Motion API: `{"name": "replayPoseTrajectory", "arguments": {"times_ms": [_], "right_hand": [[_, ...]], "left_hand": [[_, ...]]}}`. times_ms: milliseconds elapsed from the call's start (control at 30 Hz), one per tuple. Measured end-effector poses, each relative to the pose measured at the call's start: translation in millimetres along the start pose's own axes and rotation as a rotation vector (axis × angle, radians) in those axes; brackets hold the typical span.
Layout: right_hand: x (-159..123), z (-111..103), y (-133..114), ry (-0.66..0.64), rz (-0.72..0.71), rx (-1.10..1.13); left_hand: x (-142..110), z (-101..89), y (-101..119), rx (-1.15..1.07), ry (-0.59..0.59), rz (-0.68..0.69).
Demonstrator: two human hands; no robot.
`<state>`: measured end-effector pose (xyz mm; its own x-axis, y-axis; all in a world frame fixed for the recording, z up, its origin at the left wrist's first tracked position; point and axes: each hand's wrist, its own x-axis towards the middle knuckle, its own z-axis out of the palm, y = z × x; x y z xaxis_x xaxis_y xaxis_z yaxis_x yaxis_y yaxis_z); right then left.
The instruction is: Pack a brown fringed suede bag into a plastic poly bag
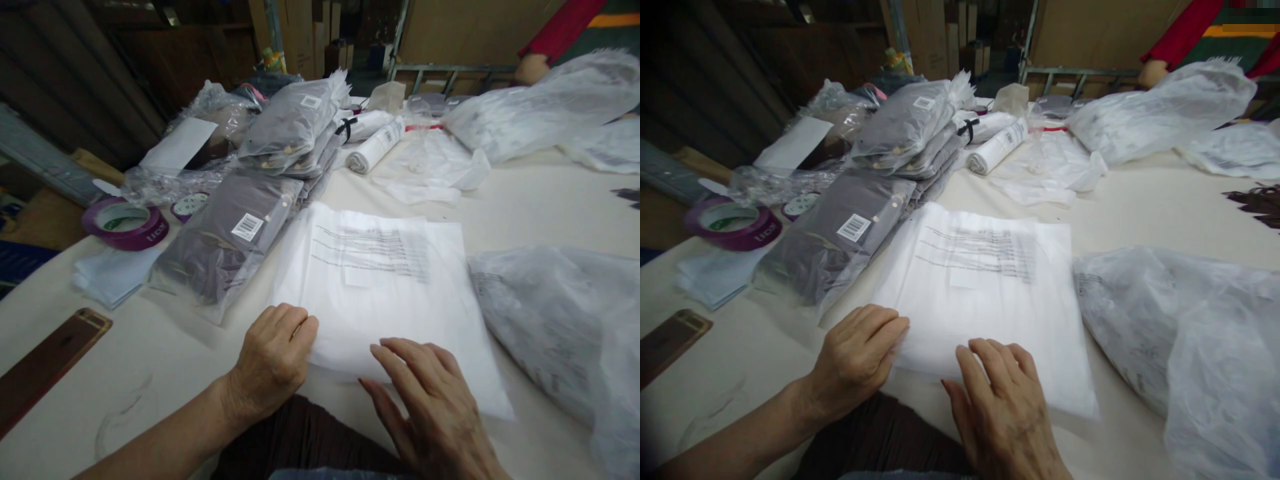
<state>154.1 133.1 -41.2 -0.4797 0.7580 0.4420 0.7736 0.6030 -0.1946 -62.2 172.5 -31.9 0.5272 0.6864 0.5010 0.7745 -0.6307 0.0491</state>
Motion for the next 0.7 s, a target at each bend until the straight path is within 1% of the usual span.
{"name": "replayPoseTrajectory", "arguments": {"times_ms": [67,133,233,300,367,433,500,567,600,633,700], "right_hand": [[11,10,-3,-0.028,-0.032,-0.019],[16,16,-1,-0.054,-0.029,-0.051],[9,17,13,-0.059,-0.04,-0.142],[-5,11,31,-0.034,-0.024,-0.269],[-25,3,51,-0.03,0.039,-0.405],[-49,-4,70,-0.056,0.108,-0.495],[-73,-9,80,-0.097,0.177,-0.513],[-91,-12,79,-0.112,0.311,-0.479],[-96,-13,75,-0.101,0.409,-0.435],[-99,-13,68,-0.081,0.526,-0.367],[-100,-15,52,-0.019,0.828,-0.17]], "left_hand": [[2,-0.3,3,-0.014,-0.007,0.018],[3,-1.5,4,-0.021,-0.003,0.026],[0,-4.7,-3,0.005,0.019,0.02],[-4,-7.1,-13,0.039,0.037,0.019],[-11,-9.3,-24,0.08,0.042,0.01],[-21,-10.6,-38,0.131,0.037,-0.006],[-31,-11.0,-50,0.206,0.032,-0.049],[-41,-11.0,-57,0.247,0.01,-0.166],[-45,-11.2,-59,0.225,0.0,-0.263],[-47,-11.4,-59,0.163,-0.013,-0.388],[-49,-12.3,-55,-0.087,-0.036,-0.722]]}}
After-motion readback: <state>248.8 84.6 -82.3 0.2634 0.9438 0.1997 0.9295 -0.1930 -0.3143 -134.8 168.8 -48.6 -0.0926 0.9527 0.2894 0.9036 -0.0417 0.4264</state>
